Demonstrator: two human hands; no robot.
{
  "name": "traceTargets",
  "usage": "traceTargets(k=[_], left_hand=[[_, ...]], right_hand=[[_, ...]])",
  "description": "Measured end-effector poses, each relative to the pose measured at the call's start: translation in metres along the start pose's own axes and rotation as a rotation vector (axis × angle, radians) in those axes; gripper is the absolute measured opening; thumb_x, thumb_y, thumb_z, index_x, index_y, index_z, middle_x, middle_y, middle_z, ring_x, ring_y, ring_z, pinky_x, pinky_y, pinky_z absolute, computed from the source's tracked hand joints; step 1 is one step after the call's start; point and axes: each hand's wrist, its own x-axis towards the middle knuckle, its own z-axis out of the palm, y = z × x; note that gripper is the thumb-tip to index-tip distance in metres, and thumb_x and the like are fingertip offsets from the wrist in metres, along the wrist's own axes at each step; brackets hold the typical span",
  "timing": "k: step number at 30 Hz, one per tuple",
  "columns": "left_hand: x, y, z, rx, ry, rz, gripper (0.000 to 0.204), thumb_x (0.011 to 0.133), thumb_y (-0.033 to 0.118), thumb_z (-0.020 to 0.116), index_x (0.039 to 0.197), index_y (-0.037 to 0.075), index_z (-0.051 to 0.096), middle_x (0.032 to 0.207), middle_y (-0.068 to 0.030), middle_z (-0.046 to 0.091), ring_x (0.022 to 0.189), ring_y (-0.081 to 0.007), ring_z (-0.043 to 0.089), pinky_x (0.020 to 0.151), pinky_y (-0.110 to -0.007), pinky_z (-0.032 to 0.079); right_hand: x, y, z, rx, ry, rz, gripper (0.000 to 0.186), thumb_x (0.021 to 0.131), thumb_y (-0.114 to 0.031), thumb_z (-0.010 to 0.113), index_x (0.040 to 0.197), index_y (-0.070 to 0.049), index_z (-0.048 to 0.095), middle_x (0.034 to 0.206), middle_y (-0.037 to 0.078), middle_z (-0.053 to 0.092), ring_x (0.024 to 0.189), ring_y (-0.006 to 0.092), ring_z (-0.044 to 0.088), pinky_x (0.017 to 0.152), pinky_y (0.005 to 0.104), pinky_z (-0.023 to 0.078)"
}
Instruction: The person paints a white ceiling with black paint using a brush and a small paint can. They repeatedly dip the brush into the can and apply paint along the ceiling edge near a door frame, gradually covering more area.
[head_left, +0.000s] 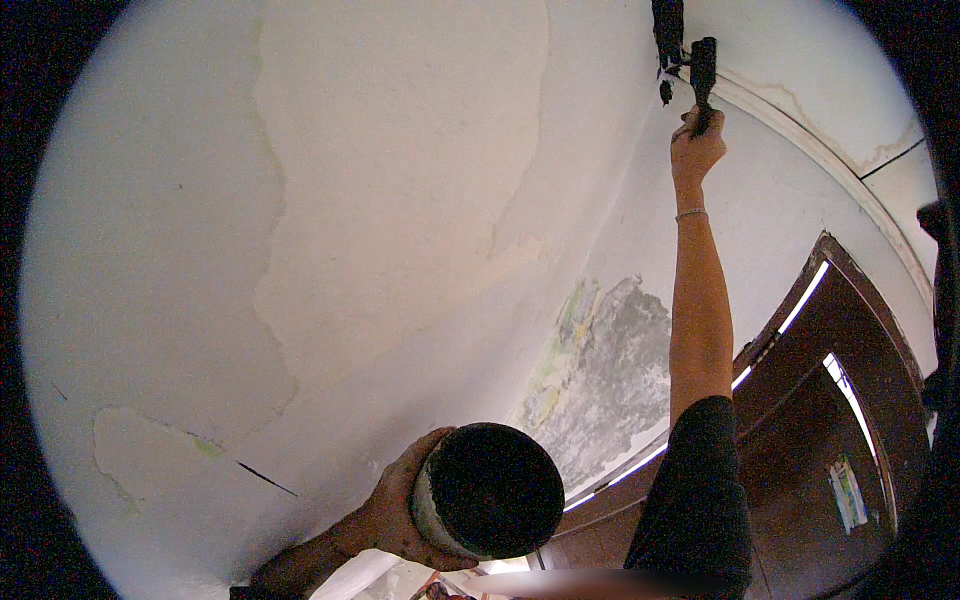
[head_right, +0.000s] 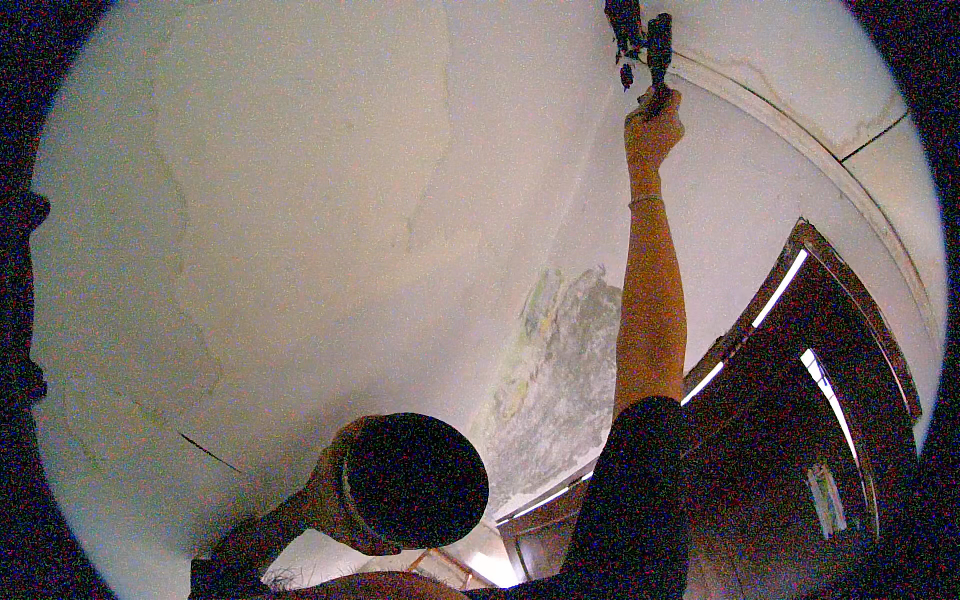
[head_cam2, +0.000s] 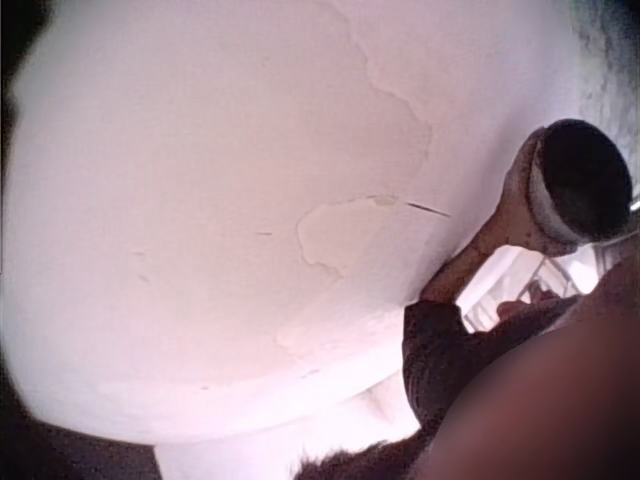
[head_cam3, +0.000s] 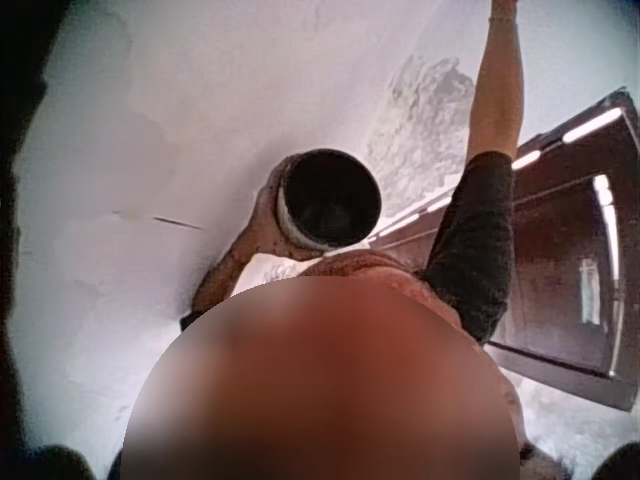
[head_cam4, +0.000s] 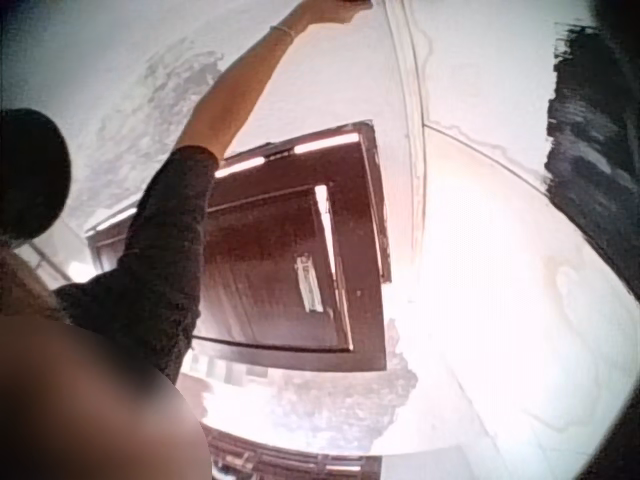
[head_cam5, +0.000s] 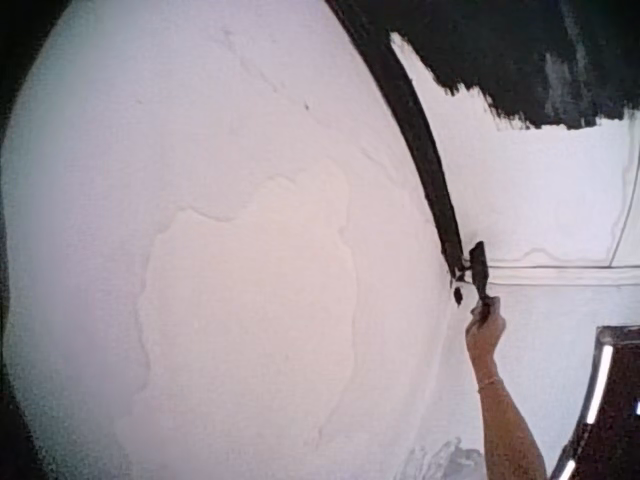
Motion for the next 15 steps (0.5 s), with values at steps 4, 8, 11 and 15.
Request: traceTargets(k=[4, 8, 11, 15], left_hand=[[-0.001, -0.002, -0.003, -0.024, 0.003, -0.018, 0.131, 0.040, 0.039, 0.096, 0.143, 0.000, 0.026, 0.137, -0.0190, 0.047, 0.126, -0.0327, 0.047, 0.110, -0.044, 0.035], [-0.002, -0.005, -0.003, -0.051, -0.024, -0.036, 0.132, 0.039, 0.039, 0.097, 0.143, 0.000, 0.026, 0.137, -0.0189, 0.046, 0.127, -0.0323, 0.047, 0.110, -0.044, 0.035], [-0.004, -0.007, -0.002, -0.075, -0.004, -0.029, 0.132, 0.039, 0.039, 0.097, 0.143, 0.000, 0.026, 0.137, -0.0190, 0.046, 0.127, -0.0320, 0.047, 0.110, -0.044, 0.034], [-0.004, -0.008, -0.002, -0.126, -0.007, -0.099, 0.132, 0.033, 0.045, 0.095, 0.142, 0.005, 0.032, 0.140, -0.0193, 0.043, 0.131, -0.0341, 0.042, 0.112, -0.046, 0.030]], right_hand=[[-0.008, 0.002, 0.019, -0.157, -0.065, -0.088, 0.013, 0.093, -0.015, 0.059, 0.089, -0.006, 0.050, 0.066, 0.013, 0.063, 0.058, 0.0308, 0.064, 0.051, 0.0406, 0.047], [-0.010, 0.000, 0.031, -0.264, -0.179, -0.040, 0.009, 0.090, -0.014, 0.056, 0.090, -0.007, 0.051, 0.066, 0.018, 0.062, 0.061, 0.0400, 0.062, 0.053, 0.0492, 0.046], [-0.007, 0.000, 0.030, -0.306, -0.253, 0.012, 0.008, 0.088, -0.014, 0.054, 0.092, -0.008, 0.053, 0.070, 0.021, 0.063, 0.065, 0.0434, 0.062, 0.056, 0.0536, 0.047], [0.005, 0.000, 0.026, -0.394, -0.315, 0.067, 0.014, 0.081, -0.013, 0.058, 0.093, -0.007, 0.052, 0.071, 0.022, 0.064, 0.067, 0.0440, 0.063, 0.059, 0.0551, 0.047]])
